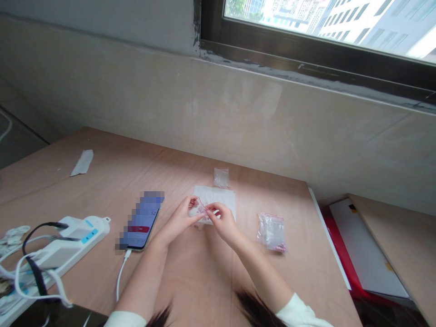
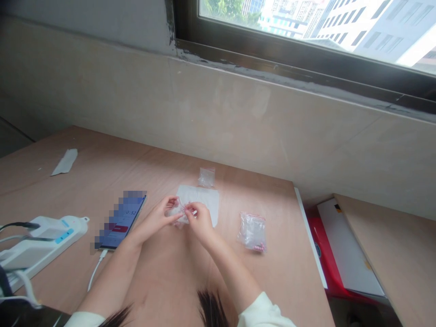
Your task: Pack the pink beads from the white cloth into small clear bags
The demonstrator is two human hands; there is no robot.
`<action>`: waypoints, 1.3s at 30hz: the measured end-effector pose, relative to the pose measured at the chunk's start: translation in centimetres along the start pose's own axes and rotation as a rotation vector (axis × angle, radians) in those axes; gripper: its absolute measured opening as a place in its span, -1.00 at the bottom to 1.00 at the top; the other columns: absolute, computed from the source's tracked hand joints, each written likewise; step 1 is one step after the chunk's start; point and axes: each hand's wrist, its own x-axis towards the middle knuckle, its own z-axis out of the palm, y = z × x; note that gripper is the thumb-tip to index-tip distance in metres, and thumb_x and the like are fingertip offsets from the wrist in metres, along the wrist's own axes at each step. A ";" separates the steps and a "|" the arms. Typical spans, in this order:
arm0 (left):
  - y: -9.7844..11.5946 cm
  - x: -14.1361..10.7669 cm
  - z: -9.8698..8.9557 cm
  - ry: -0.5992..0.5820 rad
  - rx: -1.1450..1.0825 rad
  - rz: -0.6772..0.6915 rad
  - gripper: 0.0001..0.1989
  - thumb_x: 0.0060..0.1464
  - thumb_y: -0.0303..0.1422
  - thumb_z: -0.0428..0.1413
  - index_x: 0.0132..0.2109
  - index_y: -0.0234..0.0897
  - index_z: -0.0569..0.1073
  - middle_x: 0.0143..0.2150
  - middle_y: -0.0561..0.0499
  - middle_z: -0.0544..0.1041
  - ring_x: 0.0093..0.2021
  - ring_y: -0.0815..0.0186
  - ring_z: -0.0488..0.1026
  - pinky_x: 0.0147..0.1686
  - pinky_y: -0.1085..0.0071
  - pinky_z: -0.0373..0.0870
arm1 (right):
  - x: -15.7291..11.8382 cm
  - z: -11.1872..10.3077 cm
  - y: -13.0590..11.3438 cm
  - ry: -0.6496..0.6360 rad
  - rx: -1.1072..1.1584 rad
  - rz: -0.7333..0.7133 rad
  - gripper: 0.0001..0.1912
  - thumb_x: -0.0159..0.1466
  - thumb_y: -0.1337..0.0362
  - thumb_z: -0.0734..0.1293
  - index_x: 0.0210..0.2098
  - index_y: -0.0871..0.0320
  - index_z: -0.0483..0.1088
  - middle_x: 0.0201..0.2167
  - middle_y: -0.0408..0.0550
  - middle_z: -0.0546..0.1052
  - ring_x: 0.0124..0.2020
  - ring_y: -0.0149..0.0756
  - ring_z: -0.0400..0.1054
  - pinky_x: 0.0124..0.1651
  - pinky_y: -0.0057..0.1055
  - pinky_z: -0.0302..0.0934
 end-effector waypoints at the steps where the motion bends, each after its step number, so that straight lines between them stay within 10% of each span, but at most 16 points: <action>1: 0.2 -0.1 -0.2 -0.018 -0.050 -0.010 -0.61 -0.17 -0.27 0.10 -0.15 -0.29 0.24 -0.19 -0.04 0.37 -0.12 0.27 0.34 -0.12 0.32 0.28 | 0.0 -0.2 0.0 0.018 0.017 0.006 -0.90 0.07 0.34 0.21 -0.45 0.18 0.35 -0.43 -0.07 0.43 -0.35 -0.35 0.29 -0.31 -0.42 0.15; 19: 2.3 -0.5 -2.2 -0.062 -0.095 -0.016 -0.75 -0.11 -0.21 0.05 -0.39 -0.31 0.47 -0.36 -0.01 0.54 -0.26 0.24 0.42 -0.20 0.41 0.29 | 0.1 -1.8 -0.8 0.166 0.152 0.203 -0.90 -0.07 0.27 0.28 -0.64 0.18 0.31 -0.58 -0.14 0.38 -0.44 -0.36 0.22 -0.31 -0.42 0.08; 39: 3.6 -1.2 -0.8 -0.120 -0.189 -0.032 -0.76 -0.04 -0.23 -0.01 -0.36 -0.33 0.41 -0.37 0.01 0.47 -0.29 0.31 0.38 -0.28 0.47 0.27 | -0.1 -0.5 -2.2 -0.002 0.613 0.224 -0.81 -0.09 0.22 0.34 -0.62 0.19 0.25 -0.66 -0.19 0.37 -0.59 -0.46 0.22 -0.48 -0.48 0.08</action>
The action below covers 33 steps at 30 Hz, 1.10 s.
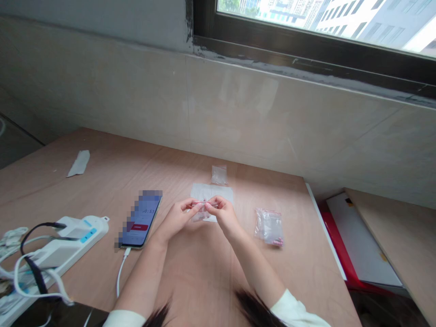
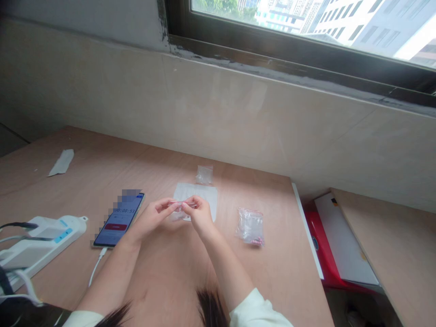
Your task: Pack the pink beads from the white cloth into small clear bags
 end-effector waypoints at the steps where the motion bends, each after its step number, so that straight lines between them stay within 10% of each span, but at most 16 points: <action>1: -0.1 -0.1 -0.1 -0.007 0.003 0.001 -0.76 -0.03 -0.23 -0.02 -0.36 -0.32 0.41 -0.38 0.02 0.47 -0.30 0.32 0.38 -0.29 0.48 0.27 | 0.1 -0.1 0.0 0.024 0.007 0.015 -0.79 -0.12 0.24 0.35 -0.65 0.20 0.23 -0.69 -0.20 0.35 -0.62 -0.47 0.20 -0.49 -0.49 0.07; 11: -0.4 0.6 0.1 0.104 -0.009 0.004 -0.74 -0.06 -0.21 -0.01 -0.30 -0.30 0.41 -0.33 0.00 0.49 -0.29 0.31 0.40 -0.27 0.48 0.29 | -1.0 -1.2 1.2 -0.085 0.031 0.076 -0.74 -0.07 0.13 0.32 -0.51 0.20 0.26 -0.59 -0.15 0.39 -0.55 -0.44 0.25 -0.43 -0.45 0.15; 23: -7.7 -0.8 0.3 0.172 0.278 -0.064 -0.67 -0.05 -0.13 -0.09 -0.29 -0.28 0.37 -0.33 -0.04 0.48 -0.25 0.25 0.40 -0.18 0.36 0.27 | -6.6 -15.1 0.6 0.838 -0.519 0.086 -0.80 0.03 0.16 0.17 -0.43 0.16 0.20 -0.49 -0.07 0.32 -0.53 -0.32 0.22 -0.57 -0.39 0.15; 30: -8.4 -1.1 0.5 0.210 0.385 0.029 -0.73 -0.02 -0.19 -0.11 -0.31 -0.24 0.38 -0.34 -0.01 0.46 -0.25 0.26 0.38 -0.18 0.36 0.27 | -5.4 -13.4 0.5 1.140 -1.164 0.095 -0.66 0.06 0.26 0.17 -0.19 0.31 0.25 -0.18 0.28 0.26 -0.13 0.07 0.07 -0.17 -0.09 -0.02; 33: -8.6 -1.2 0.5 0.239 0.398 0.070 -0.75 -0.01 -0.20 -0.11 -0.32 -0.23 0.38 -0.35 0.00 0.46 -0.26 0.27 0.38 -0.21 0.39 0.28 | -3.1 -10.8 -0.1 0.969 -1.177 -0.098 -0.69 0.08 0.31 0.14 -0.19 0.30 0.24 -0.20 0.21 0.29 -0.14 -0.02 0.08 -0.12 -0.16 -0.04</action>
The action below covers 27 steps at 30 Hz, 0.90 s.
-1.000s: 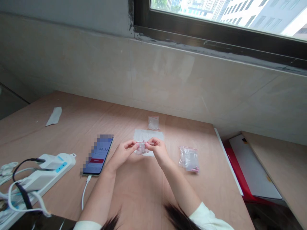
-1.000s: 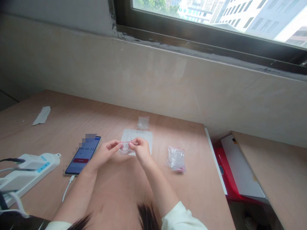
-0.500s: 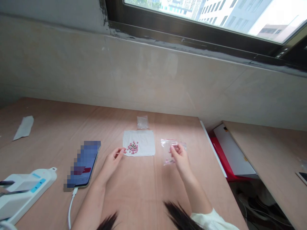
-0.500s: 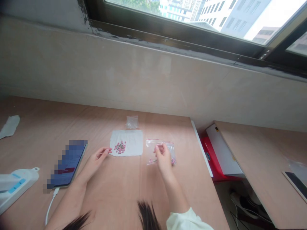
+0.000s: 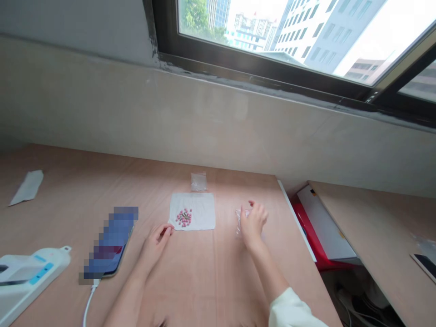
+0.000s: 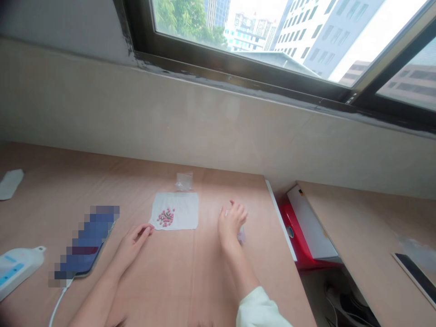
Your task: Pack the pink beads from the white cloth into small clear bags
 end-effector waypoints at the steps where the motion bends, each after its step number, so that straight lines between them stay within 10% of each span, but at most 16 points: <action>1: 0.0 0.0 0.0 0.007 0.001 0.006 -0.75 0.00 -0.21 -0.11 -0.32 -0.23 0.38 -0.35 0.00 0.46 -0.26 0.27 0.38 -0.22 0.39 0.29 | 0.1 0.8 -1.4 -0.046 0.045 -0.099 -0.70 0.08 0.33 0.14 -0.19 0.29 0.24 -0.20 0.18 0.31 -0.15 -0.05 0.08 -0.11 -0.19 -0.04; 7: 0.5 -0.2 -0.2 -0.010 0.027 0.048 -0.77 0.03 -0.24 -0.12 -0.36 -0.22 0.37 -0.38 0.01 0.45 -0.28 0.27 0.36 -0.24 0.38 0.29 | 0.9 7.5 -8.9 -0.267 -0.023 -0.430 -0.53 0.02 0.51 0.15 -0.05 0.28 0.17 -0.01 0.12 0.24 -0.01 -0.11 -0.01 -0.06 -0.29 -0.08; 12: 1.0 -0.2 -0.5 -0.024 -0.010 0.047 -0.75 0.05 -0.23 -0.15 -0.39 -0.23 0.35 -0.38 0.00 0.43 -0.27 0.26 0.34 -0.25 0.36 0.28 | 1.7 9.9 -10.0 -0.367 -0.111 -0.499 -0.72 0.07 0.53 0.11 -0.33 0.20 0.36 -0.32 0.06 0.44 -0.17 -0.17 0.15 -0.20 -0.33 -0.03; 24: 1.4 0.1 -0.9 -0.032 -0.249 -0.109 -0.75 -0.05 -0.18 -0.04 -0.36 -0.24 0.41 -0.32 -0.04 0.48 -0.25 0.22 0.39 -0.20 0.31 0.30 | 1.1 5.3 -8.3 -0.242 0.382 -0.384 -0.72 0.17 0.30 0.07 -0.43 0.17 0.39 -0.27 0.04 0.41 -0.20 -0.20 0.12 -0.15 -0.29 -0.01; 27: 3.1 0.6 -1.5 -0.058 -0.419 -0.198 -0.64 -0.09 -0.14 -0.02 -0.21 -0.30 0.39 -0.25 -0.08 0.49 -0.20 0.23 0.41 -0.18 0.33 0.31 | -1.4 3.1 -7.9 -0.511 0.642 -0.269 -0.68 0.17 0.19 0.06 -0.42 0.16 0.38 -0.38 -0.02 0.42 -0.30 -0.27 0.19 -0.24 -0.36 0.05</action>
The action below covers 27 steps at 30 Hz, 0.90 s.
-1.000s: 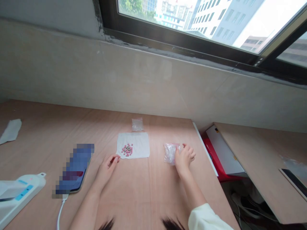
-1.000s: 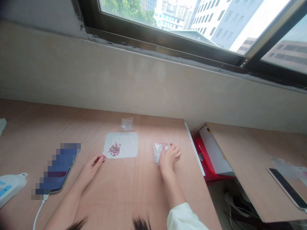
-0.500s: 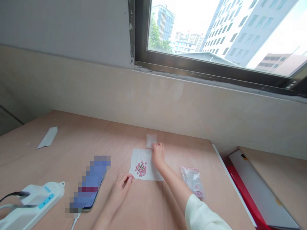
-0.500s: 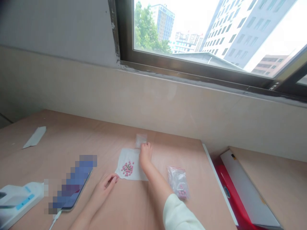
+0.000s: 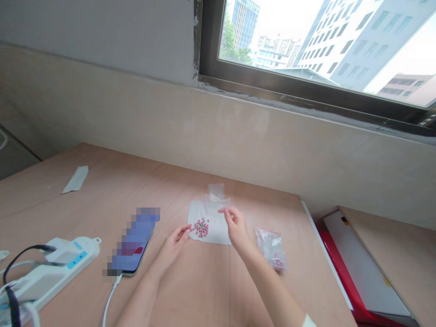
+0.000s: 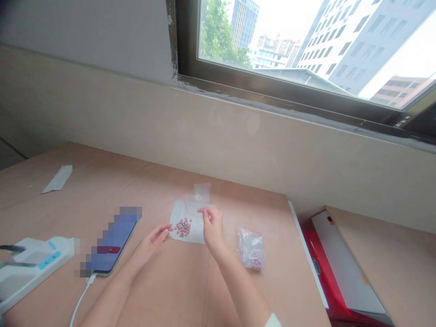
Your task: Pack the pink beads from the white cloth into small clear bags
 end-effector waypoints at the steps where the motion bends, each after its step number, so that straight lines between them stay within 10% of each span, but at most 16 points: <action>1: 0.8 0.0 0.1 -0.020 -0.037 0.000 -0.62 -0.09 -0.14 -0.02 -0.17 -0.30 0.37 -0.24 -0.08 0.49 -0.20 0.24 0.40 -0.19 0.34 0.31 | -1.0 0.0 -0.3 -0.092 0.093 0.056 -0.68 0.16 0.15 0.07 -0.42 0.16 0.38 -0.39 -0.04 0.42 -0.35 -0.30 0.21 -0.28 -0.39 0.07; 7: 3.8 -0.5 0.0 -0.093 -0.117 0.065 -0.75 -0.11 -0.21 0.05 -0.33 -0.31 0.37 -0.47 0.05 0.45 -0.40 0.35 0.40 -0.28 0.42 0.31 | -3.8 0.3 0.4 -0.255 0.241 0.217 -0.67 0.10 0.07 0.11 -0.41 0.18 0.35 -0.39 -0.04 0.40 -0.37 -0.32 0.22 -0.33 -0.41 0.08; 12: 3.7 -0.3 0.0 -0.113 -0.035 0.044 -0.79 -0.16 -0.23 0.08 -0.41 -0.31 0.37 -0.47 0.05 0.44 -0.40 0.34 0.40 -0.32 0.43 0.31 | -4.0 0.4 0.0 0.142 0.021 0.127 -0.73 0.01 0.17 0.24 -0.33 0.17 0.23 -0.32 -0.01 0.32 -0.29 -0.28 0.17 -0.20 -0.33 0.06; 18: 5.1 -0.1 1.0 -0.165 0.060 0.125 -0.81 -0.14 -0.25 0.07 -0.49 -0.32 0.38 -0.49 0.04 0.44 -0.40 0.33 0.37 -0.35 0.44 0.28 | -3.7 1.3 -2.4 -0.218 0.120 -0.014 -0.82 0.11 0.20 0.17 -0.55 0.15 0.20 -0.52 -0.15 0.32 -0.46 -0.40 0.16 -0.36 -0.45 0.06; 27: 5.7 0.1 1.0 -0.200 0.095 0.150 -0.78 -0.04 -0.26 -0.03 -0.51 -0.30 0.33 -0.54 0.08 0.33 -0.48 0.40 0.29 -0.47 0.52 0.24 | -2.5 1.3 -2.2 -0.303 0.193 0.067 -0.87 0.05 0.29 0.17 -0.60 0.18 0.20 -0.60 -0.18 0.29 -0.51 -0.43 0.15 -0.43 -0.49 0.02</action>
